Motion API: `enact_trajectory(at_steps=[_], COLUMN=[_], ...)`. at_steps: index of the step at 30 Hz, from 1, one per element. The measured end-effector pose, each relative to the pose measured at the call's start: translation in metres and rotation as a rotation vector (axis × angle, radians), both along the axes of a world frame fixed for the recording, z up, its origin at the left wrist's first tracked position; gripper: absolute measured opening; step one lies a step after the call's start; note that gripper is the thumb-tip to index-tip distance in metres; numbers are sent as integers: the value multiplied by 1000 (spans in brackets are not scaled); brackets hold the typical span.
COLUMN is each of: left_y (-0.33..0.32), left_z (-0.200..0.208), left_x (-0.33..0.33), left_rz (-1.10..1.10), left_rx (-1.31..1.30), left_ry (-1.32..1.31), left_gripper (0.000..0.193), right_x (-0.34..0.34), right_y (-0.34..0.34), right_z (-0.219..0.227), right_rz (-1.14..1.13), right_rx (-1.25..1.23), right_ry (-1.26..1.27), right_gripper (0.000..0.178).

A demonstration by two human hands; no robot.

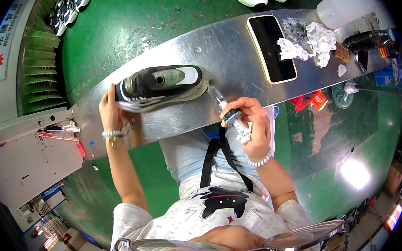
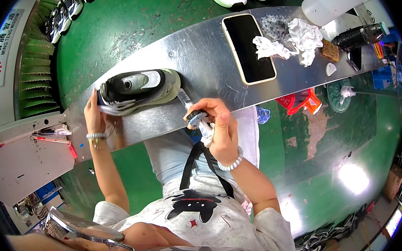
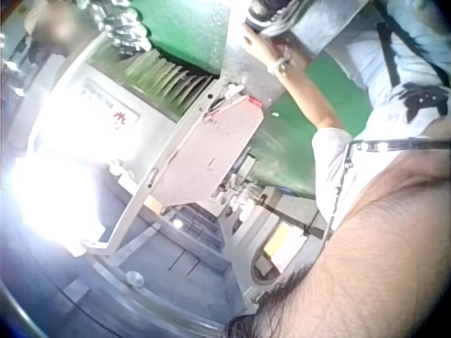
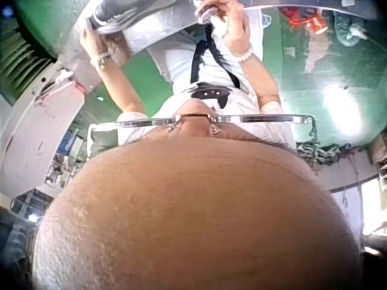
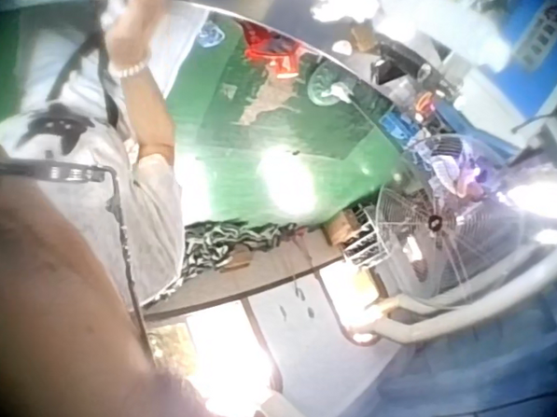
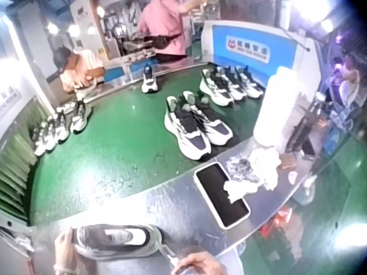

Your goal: The person takes shoes from a conveyor belt, applies a liquid using a syringe to the sole and seams of the shoes, and places them back onto the belt.

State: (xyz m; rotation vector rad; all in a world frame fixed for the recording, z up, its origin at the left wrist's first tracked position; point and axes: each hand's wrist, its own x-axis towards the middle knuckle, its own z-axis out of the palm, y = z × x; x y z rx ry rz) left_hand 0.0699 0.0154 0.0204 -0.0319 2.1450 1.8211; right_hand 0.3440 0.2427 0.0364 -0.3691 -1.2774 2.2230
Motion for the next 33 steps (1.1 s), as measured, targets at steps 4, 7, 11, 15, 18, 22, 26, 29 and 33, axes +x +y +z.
enact_trajectory(at_steps=[4,7,11,15,18,22,26,29,33], left_y=[-47,-60,-71,-51,-30,-9,0,11,35], left_z=[17,21,5,-2,-1,-4,-21,-27,-37], left_x=[54,107,159,180,185,192,205,213,223], left_rz=[-94,-157,-278,-358,-423,-494,-428,-399,-429], left_rx=[-110,-2,215,353,421,499,657,700,847], left_ry=[-216,-380,-575,-683,-677,-660,-784,-864,-974], left_gripper=[32,34,34,46,66,84,87,92,83], right_x=[-2,0,3,11,19,27,40,53,76], right_y=[-2,-8,-13,-17,-20,-24,-24,-25,-23], right_z=[1,2,8,19,19,31,42,45,53], right_rz=[6,18,52,69,104,111,142,138,115], right_rx=[-22,-37,-55,-45,-57,-28,-43,-46,7], right_ry=[-4,-41,-95,-144,-111,-110,-122,-81,-98], right_gripper=[59,60,58,57,57,56,56,53,51])
